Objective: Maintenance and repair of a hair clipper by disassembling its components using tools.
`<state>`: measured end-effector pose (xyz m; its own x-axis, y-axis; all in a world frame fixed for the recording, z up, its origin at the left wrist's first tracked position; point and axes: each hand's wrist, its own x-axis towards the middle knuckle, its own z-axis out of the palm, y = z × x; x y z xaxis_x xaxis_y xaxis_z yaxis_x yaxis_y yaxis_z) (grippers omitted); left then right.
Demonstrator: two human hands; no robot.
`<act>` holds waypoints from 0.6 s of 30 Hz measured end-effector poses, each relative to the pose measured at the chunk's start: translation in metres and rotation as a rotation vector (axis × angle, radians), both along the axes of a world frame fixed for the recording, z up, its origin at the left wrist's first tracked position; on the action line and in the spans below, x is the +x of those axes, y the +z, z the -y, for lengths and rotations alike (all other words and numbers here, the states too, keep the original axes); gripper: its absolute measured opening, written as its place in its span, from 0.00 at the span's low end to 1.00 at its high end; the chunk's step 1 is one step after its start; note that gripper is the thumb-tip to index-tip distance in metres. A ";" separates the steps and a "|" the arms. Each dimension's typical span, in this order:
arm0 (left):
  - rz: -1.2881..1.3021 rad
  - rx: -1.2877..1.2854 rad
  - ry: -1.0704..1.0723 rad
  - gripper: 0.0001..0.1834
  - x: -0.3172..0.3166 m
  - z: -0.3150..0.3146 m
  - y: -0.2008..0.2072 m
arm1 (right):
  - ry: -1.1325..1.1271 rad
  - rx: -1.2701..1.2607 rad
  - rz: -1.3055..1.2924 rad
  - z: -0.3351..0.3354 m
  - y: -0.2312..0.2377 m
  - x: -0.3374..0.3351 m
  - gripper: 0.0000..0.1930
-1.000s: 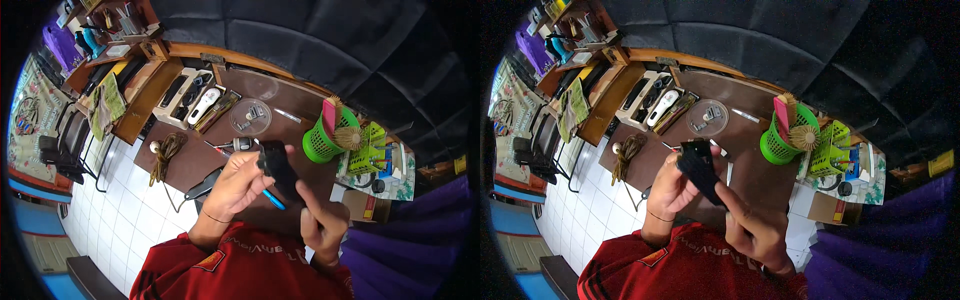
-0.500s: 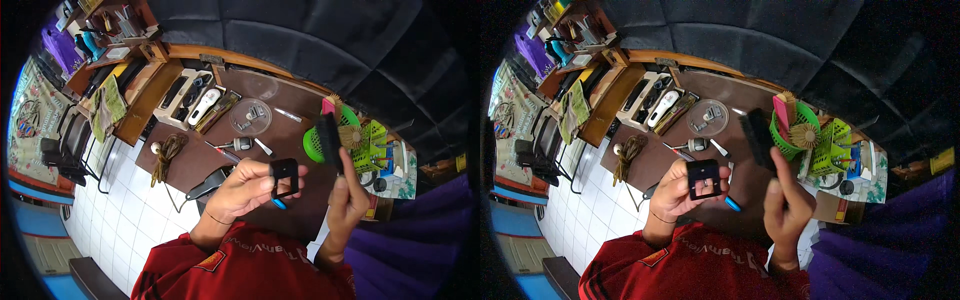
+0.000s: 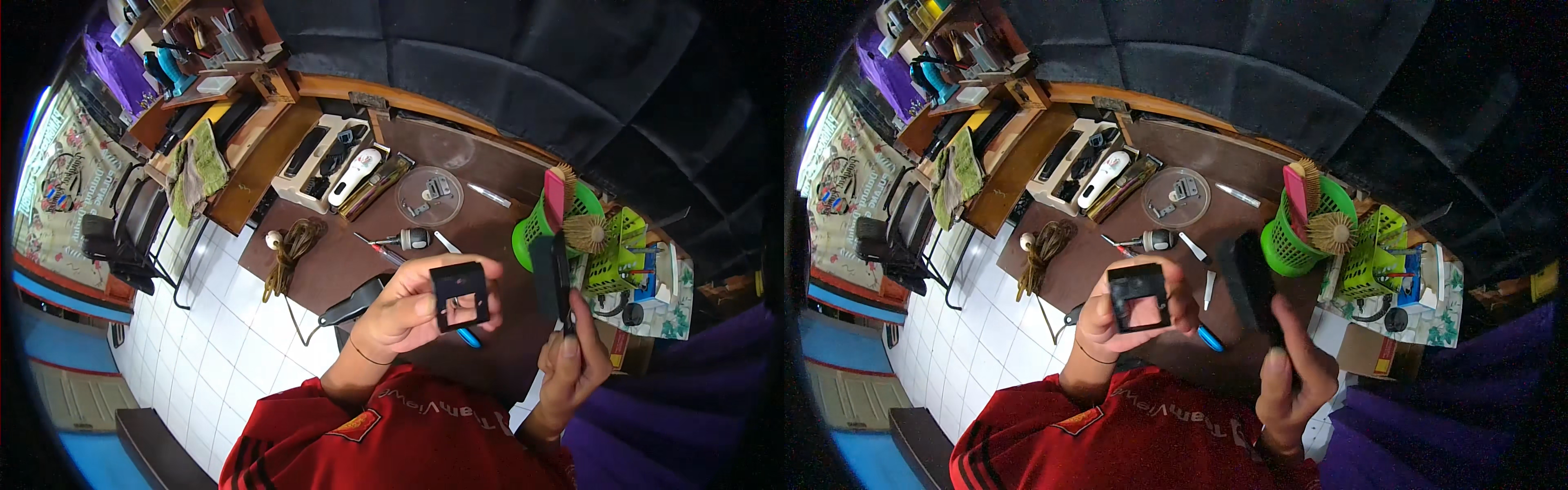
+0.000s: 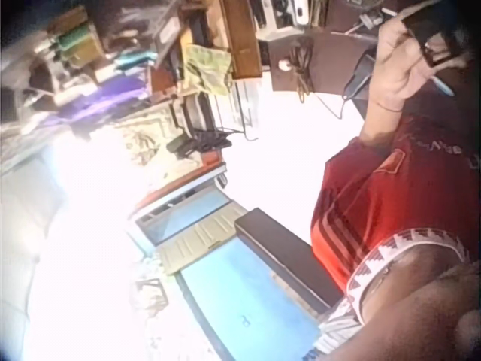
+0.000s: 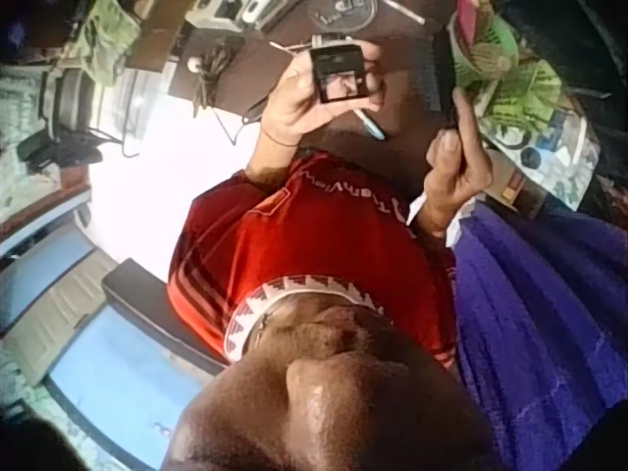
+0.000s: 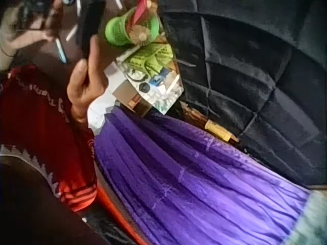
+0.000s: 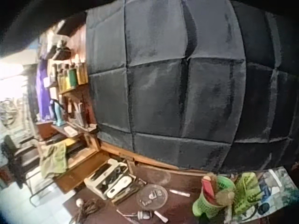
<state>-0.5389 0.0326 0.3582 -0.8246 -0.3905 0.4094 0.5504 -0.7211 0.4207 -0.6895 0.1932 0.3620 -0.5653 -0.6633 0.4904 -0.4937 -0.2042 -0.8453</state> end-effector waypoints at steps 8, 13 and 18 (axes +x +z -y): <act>0.362 -0.637 0.294 0.22 0.003 0.001 0.007 | -0.007 -0.055 -0.466 0.023 0.005 -0.001 0.21; 0.480 -0.403 0.433 0.35 -0.003 -0.009 0.014 | 0.015 0.058 0.263 -0.001 0.009 -0.003 0.22; 0.543 -0.322 0.392 0.27 0.000 -0.005 0.006 | 0.182 -0.016 -0.344 0.009 0.008 0.002 0.21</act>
